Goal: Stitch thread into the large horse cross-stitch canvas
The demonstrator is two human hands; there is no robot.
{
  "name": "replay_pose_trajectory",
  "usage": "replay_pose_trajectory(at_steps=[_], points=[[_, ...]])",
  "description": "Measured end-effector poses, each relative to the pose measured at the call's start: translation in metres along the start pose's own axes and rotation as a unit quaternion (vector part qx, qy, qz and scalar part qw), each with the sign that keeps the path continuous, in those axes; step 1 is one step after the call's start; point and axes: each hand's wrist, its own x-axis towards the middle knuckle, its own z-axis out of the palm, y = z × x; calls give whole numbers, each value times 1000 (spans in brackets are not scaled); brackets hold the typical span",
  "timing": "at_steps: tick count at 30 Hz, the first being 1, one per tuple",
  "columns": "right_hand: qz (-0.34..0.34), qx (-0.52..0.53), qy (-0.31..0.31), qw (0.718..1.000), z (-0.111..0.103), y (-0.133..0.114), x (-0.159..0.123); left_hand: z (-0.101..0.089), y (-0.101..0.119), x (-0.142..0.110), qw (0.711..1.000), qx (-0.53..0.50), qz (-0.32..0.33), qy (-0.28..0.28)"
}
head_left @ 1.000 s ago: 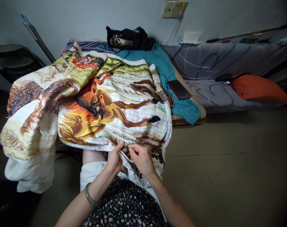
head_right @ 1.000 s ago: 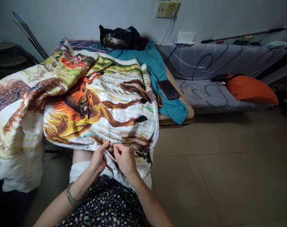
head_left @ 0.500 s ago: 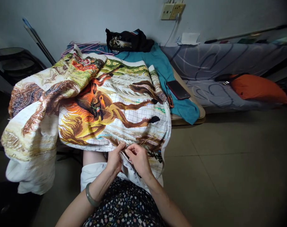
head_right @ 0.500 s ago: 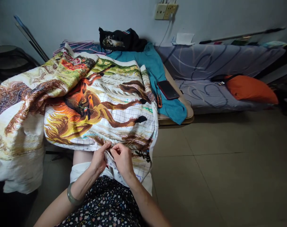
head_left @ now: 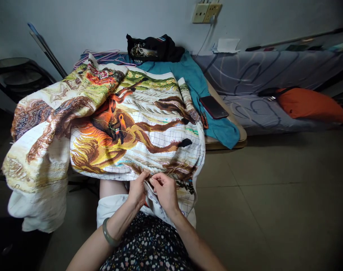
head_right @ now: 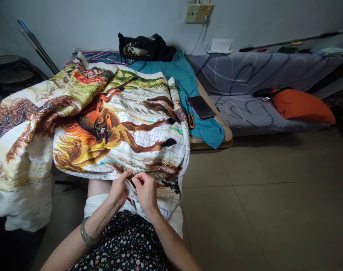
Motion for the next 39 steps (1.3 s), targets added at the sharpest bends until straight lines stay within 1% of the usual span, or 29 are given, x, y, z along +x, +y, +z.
replay_pose_trajectory(at_steps=[5,8,10,13,18,21,24,29,35,39], points=[[40,57,-14,997,-3,-7,2,-2,-1,-1,1000,-1,-10,-5],[52,67,-32,996,-5,-10,3,-2,-2,-1,1000,-3,-15,-9],[52,66,-34,996,-5,-10,4,-2,-2,-2,1000,-5,-19,-12],[38,53,-19,998,-4,-6,3,-1,-1,-2,1000,-13,-23,-13],[-18,0,12,1000,1,3,1,0,0,-2,1000,-16,-11,-5],[-23,3,16,1000,1,3,1,0,-2,-1,1000,-13,-7,-1],[2,28,11,1000,0,-1,1,-3,-4,1,1000,-21,-6,-15],[43,85,-18,995,-1,-7,2,-6,-7,3,998,-44,-9,-34],[69,107,6,992,0,-10,1,-6,-7,4,999,-33,-7,-38],[102,155,14,982,0,-13,3,-7,-7,3,998,-45,-23,-48]])
